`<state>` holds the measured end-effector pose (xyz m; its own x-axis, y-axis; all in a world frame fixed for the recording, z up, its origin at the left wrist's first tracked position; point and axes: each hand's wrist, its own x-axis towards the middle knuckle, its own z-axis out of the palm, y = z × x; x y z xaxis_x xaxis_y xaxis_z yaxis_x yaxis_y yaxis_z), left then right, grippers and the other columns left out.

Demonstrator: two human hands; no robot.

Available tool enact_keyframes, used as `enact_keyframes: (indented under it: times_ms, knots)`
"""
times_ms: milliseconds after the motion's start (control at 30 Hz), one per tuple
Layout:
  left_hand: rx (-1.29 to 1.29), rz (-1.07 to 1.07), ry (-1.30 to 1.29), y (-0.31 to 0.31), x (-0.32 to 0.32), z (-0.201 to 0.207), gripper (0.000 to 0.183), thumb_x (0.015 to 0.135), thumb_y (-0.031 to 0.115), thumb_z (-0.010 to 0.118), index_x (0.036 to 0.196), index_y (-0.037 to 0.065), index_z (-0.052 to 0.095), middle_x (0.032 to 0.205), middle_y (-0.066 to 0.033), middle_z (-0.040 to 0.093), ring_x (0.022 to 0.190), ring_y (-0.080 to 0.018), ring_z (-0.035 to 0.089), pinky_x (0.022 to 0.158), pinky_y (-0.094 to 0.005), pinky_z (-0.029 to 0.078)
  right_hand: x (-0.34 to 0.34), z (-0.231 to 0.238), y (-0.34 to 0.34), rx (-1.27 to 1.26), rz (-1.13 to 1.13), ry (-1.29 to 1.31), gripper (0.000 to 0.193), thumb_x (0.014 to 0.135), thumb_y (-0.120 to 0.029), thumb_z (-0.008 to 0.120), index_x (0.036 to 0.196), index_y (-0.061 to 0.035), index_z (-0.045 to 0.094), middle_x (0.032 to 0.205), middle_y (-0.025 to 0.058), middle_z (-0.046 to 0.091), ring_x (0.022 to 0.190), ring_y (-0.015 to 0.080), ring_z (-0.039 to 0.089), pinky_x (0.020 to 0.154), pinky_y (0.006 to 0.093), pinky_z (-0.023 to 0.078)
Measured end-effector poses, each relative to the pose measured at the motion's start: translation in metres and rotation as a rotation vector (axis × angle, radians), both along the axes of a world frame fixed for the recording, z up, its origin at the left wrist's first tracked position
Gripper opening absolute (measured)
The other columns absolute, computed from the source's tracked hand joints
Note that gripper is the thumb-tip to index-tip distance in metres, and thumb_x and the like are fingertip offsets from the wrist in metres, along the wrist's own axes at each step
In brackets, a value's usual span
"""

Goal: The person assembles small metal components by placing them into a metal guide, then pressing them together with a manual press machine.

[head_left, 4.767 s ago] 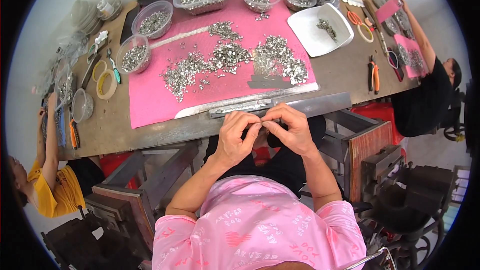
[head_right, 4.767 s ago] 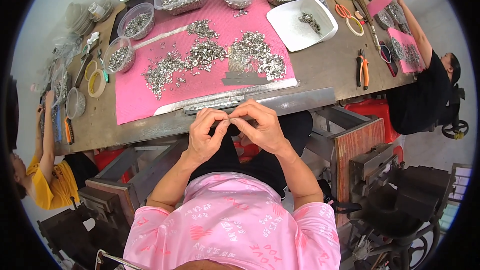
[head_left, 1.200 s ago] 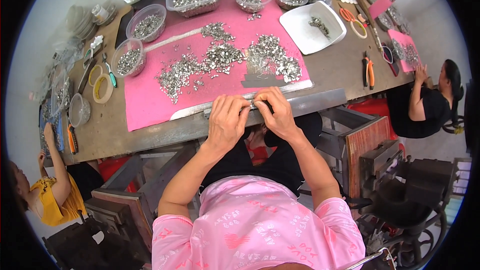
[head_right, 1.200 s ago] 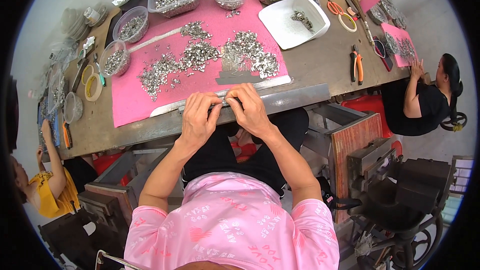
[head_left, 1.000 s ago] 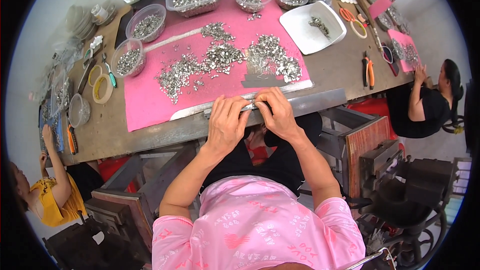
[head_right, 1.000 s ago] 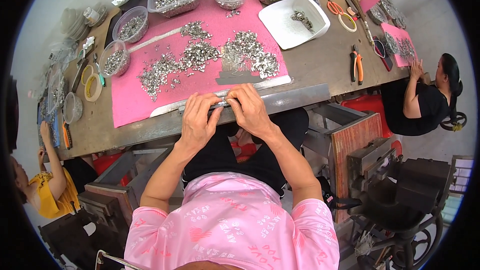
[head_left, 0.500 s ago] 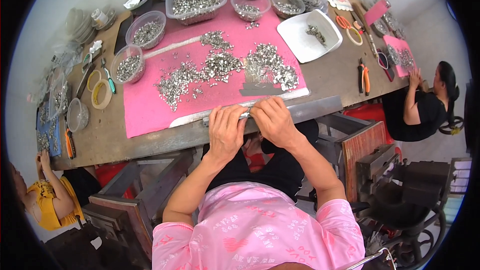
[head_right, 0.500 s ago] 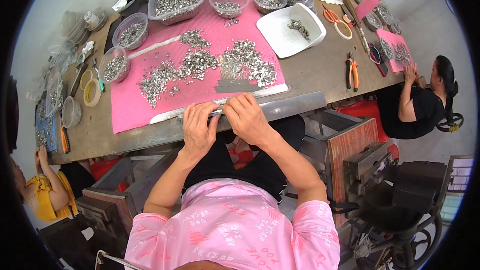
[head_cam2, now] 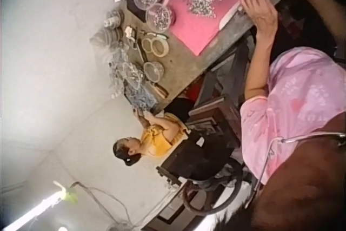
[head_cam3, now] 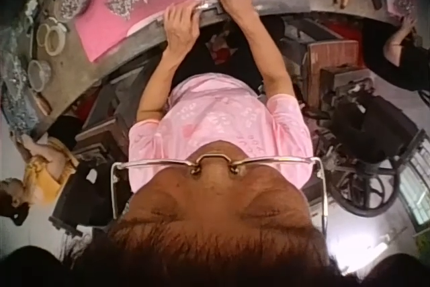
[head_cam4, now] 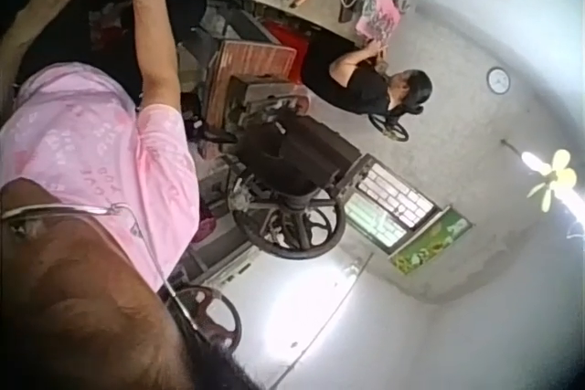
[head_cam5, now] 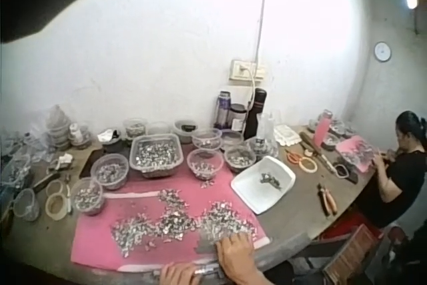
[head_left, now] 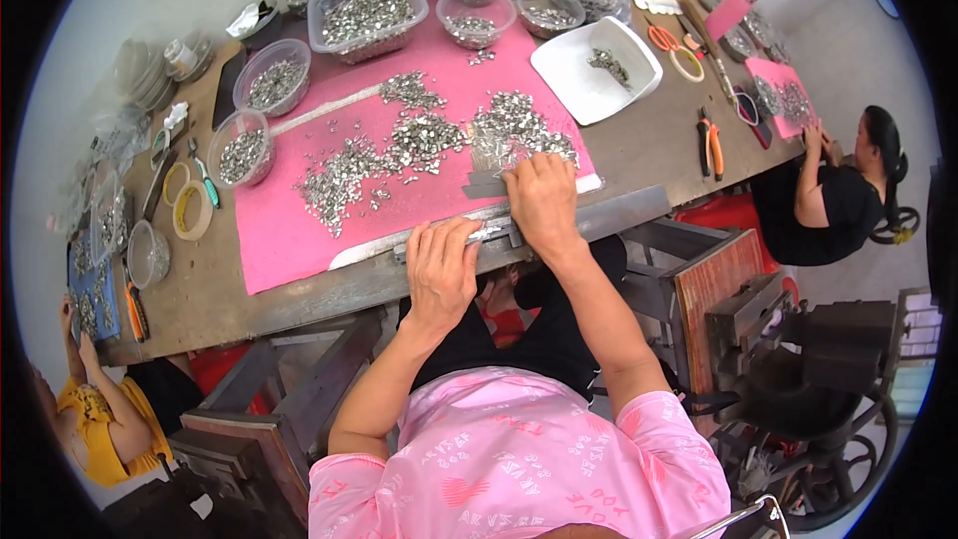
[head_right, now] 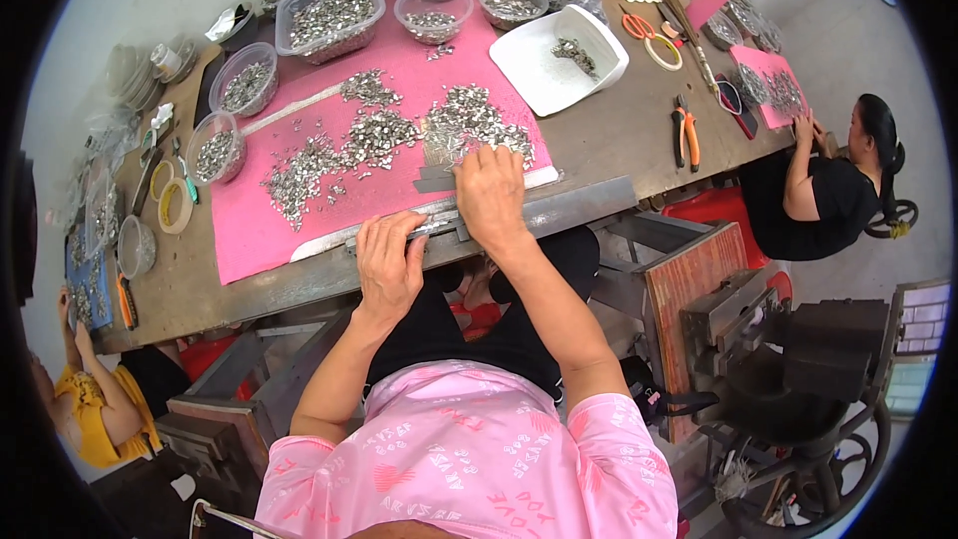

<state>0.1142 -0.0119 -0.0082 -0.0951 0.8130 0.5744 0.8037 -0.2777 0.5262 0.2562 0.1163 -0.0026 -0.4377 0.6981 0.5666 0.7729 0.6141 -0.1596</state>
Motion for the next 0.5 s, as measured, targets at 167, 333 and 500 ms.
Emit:
enact_keyframes:
  times_ms: [167,333,500]
  knots:
    - [0.003,0.007,0.005,0.000,0.001,-0.001,0.032,0.087,0.004,0.070,0.118,0.006,0.064,0.114,-0.0099,0.067,0.108,-0.0298,0.063,0.105,-0.0474,0.041,-0.002,0.000,-0.003,-0.027,-0.019,0.000,0.014,0.082,-0.013,0.075,0.082,-0.0025,0.065,0.083,0.0128,0.060,0.087,0.0309,0.057,0.082,0.0450,0.043]
    - [-0.004,0.010,-0.004,0.000,0.001,0.000,0.032,0.087,0.004,0.070,0.119,0.006,0.064,0.114,-0.0106,0.067,0.108,-0.0302,0.063,0.105,-0.0476,0.041,0.008,-0.002,0.000,-0.198,0.166,0.264,0.009,0.087,-0.006,0.070,0.089,-0.0019,0.063,0.086,0.0119,0.062,0.082,0.0300,0.059,0.078,0.0425,0.045]
    - [0.014,0.015,-0.020,0.001,-0.001,0.001,0.037,0.084,0.002,0.074,0.119,0.003,0.062,0.111,-0.0139,0.068,0.104,-0.0335,0.064,0.101,-0.0474,0.043,0.022,0.020,-0.026,-0.684,0.355,0.499,0.006,0.093,-0.002,0.067,0.093,0.0019,0.062,0.092,0.0115,0.065,0.085,0.0238,0.064,0.078,0.0347,0.050]
